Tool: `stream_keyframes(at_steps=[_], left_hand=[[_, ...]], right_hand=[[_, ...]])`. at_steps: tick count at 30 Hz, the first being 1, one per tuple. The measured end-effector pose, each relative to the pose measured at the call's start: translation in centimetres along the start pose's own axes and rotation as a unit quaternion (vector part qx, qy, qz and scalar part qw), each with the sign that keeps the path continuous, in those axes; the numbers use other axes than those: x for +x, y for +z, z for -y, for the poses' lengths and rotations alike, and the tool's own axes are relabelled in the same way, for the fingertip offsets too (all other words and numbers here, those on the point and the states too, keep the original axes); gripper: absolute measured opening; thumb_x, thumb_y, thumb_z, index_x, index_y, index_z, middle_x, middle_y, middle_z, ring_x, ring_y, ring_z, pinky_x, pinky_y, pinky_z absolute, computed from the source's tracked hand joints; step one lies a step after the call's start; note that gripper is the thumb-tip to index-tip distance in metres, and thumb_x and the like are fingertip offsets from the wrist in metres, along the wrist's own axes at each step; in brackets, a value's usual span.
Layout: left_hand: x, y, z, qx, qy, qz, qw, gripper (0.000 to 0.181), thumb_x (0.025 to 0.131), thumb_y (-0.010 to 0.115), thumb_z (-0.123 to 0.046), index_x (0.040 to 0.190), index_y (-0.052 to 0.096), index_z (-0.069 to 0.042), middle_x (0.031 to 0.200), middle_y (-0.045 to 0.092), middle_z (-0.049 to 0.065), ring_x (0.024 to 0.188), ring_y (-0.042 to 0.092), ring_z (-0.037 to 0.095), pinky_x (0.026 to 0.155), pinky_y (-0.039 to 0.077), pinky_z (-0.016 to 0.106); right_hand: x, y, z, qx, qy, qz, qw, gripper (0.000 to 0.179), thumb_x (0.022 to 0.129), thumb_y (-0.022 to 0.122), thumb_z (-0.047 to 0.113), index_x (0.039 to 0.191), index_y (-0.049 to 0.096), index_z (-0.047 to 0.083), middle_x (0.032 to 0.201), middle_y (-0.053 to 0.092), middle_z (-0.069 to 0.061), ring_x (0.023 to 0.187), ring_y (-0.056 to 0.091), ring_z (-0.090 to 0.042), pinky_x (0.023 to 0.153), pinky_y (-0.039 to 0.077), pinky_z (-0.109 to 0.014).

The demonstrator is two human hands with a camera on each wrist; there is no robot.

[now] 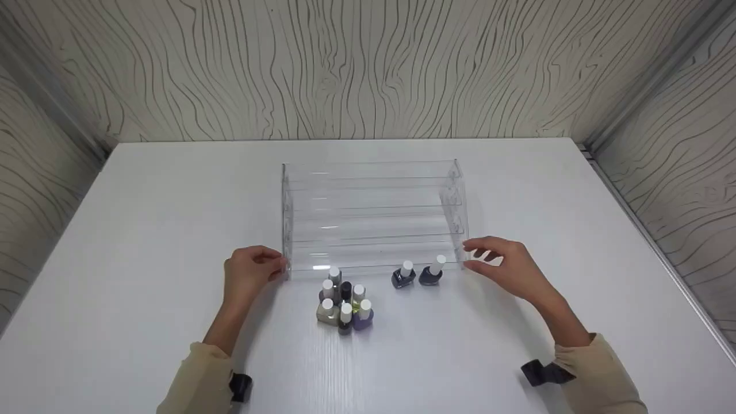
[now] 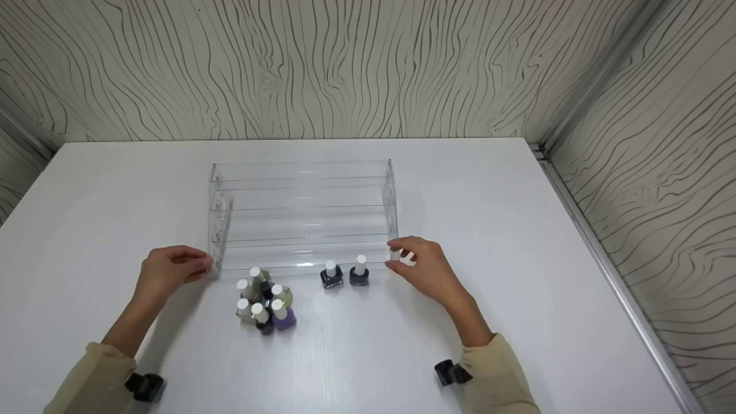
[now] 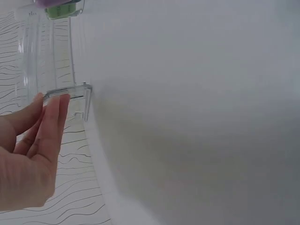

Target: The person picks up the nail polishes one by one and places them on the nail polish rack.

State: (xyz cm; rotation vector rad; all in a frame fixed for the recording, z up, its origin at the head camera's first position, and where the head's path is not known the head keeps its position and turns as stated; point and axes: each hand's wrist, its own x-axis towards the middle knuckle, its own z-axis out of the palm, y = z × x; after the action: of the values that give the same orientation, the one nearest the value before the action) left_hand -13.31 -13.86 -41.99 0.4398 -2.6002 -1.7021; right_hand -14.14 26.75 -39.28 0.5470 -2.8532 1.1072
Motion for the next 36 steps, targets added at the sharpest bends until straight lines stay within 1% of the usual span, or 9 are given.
stream_keyframes(at_steps=[4, 7, 11, 13, 18, 25, 32, 33, 36], left_hand=[[-0.1, 0.1, -0.1, 0.009, 0.005, -0.011, 0.9999, 0.007, 0.079, 0.068, -0.001, 0.084, 0.067, 0.004, 0.073, 0.066, 0.011, 0.064, 0.064, 0.017, 0.06, 0.055, 0.029], [-0.2, 0.1, 0.0, 0.018, 0.005, -0.015, 0.9997, 0.006, 0.079, 0.068, -0.001, 0.083, 0.067, 0.003, 0.072, 0.066, 0.01, 0.063, 0.063, 0.016, 0.061, 0.055, 0.034], [-0.2, 0.2, -0.1, 0.02, 0.007, -0.013, 0.9997, 0.006, 0.08, 0.067, -0.001, 0.083, 0.067, 0.003, 0.073, 0.066, 0.011, 0.064, 0.063, 0.017, 0.06, 0.055, 0.03], [-0.2, 0.2, -0.1, 0.017, 0.007, -0.012, 0.9998, 0.006, 0.08, 0.067, -0.002, 0.083, 0.067, 0.004, 0.074, 0.066, 0.012, 0.065, 0.063, 0.018, 0.06, 0.054, 0.027], [0.2, 0.4, 0.6, 0.025, 0.011, -0.017, 0.9995, 0.005, 0.08, 0.068, -0.005, 0.081, 0.068, 0.0, 0.072, 0.065, 0.009, 0.063, 0.063, 0.017, 0.056, 0.055, 0.032], [0.8, 0.7, 1.5, 0.025, 0.003, -0.019, 0.9995, 0.006, 0.08, 0.069, -0.007, 0.08, 0.068, -0.001, 0.073, 0.065, 0.01, 0.064, 0.063, 0.02, 0.05, 0.052, 0.023], [0.0, 0.3, 0.3, 0.019, 0.02, -0.014, 0.9995, 0.003, 0.079, 0.067, -0.001, 0.079, 0.067, 0.003, 0.07, 0.065, 0.011, 0.061, 0.064, 0.018, 0.053, 0.054, 0.026], [0.1, 0.3, 0.5, 0.02, 0.02, -0.013, 0.9995, 0.003, 0.08, 0.067, -0.001, 0.079, 0.067, 0.003, 0.071, 0.065, 0.012, 0.062, 0.064, 0.018, 0.052, 0.053, 0.023], [2.0, 1.1, 3.5, 0.034, 0.024, -0.022, 0.9989, 0.004, 0.08, 0.069, -0.007, 0.08, 0.068, -0.002, 0.071, 0.065, 0.008, 0.062, 0.064, 0.016, 0.052, 0.053, 0.023]], right_hand=[[0.6, -0.1, 0.7, 0.049, 0.004, 0.041, 0.998, 0.03, 0.078, 0.07, 0.007, 0.107, 0.065, 0.002, 0.099, 0.065, -0.01, 0.084, 0.059, -0.017, 0.072, 0.051, -0.027], [1.1, 0.2, 1.2, 0.074, 0.008, 0.066, 0.995, 0.03, 0.078, 0.07, 0.008, 0.107, 0.064, 0.002, 0.099, 0.065, -0.011, 0.084, 0.058, -0.017, 0.073, 0.05, -0.026], [1.5, 1.0, 1.6, 0.092, 0.019, 0.081, 0.9923, 0.029, 0.078, 0.072, 0.012, 0.104, 0.065, 0.0, 0.097, 0.065, -0.008, 0.084, 0.057, -0.018, 0.074, 0.05, -0.027], [1.6, 1.4, 1.8, 0.092, 0.025, 0.083, 0.992, 0.029, 0.077, 0.072, 0.013, 0.103, 0.065, 0.0, 0.096, 0.065, -0.007, 0.084, 0.057, -0.019, 0.074, 0.05, -0.028], [1.4, 2.2, 2.0, 0.094, 0.028, 0.076, 0.9922, 0.027, 0.076, 0.073, 0.013, 0.099, 0.067, 0.0, 0.091, 0.064, -0.006, 0.081, 0.057, -0.018, 0.071, 0.05, -0.029], [1.4, 3.2, 1.7, 0.112, 0.035, 0.058, 0.9914, 0.02, 0.075, 0.074, 0.011, 0.091, 0.068, 0.002, 0.081, 0.062, -0.002, 0.076, 0.055, -0.014, 0.066, 0.048, -0.024], [1.4, 3.5, 1.7, 0.109, 0.044, 0.056, 0.9915, 0.018, 0.074, 0.074, 0.01, 0.089, 0.067, 0.003, 0.081, 0.061, -0.001, 0.077, 0.053, -0.017, 0.067, 0.047, -0.025], [1.4, 3.5, 1.8, 0.109, 0.047, 0.055, 0.9914, 0.018, 0.074, 0.074, 0.009, 0.089, 0.067, 0.003, 0.081, 0.061, -0.001, 0.077, 0.053, -0.018, 0.067, 0.047, -0.025], [1.5, 3.5, 1.8, 0.108, 0.047, 0.056, 0.9915, 0.018, 0.074, 0.074, 0.009, 0.089, 0.067, 0.003, 0.081, 0.061, -0.002, 0.077, 0.053, -0.018, 0.067, 0.047, -0.025]])
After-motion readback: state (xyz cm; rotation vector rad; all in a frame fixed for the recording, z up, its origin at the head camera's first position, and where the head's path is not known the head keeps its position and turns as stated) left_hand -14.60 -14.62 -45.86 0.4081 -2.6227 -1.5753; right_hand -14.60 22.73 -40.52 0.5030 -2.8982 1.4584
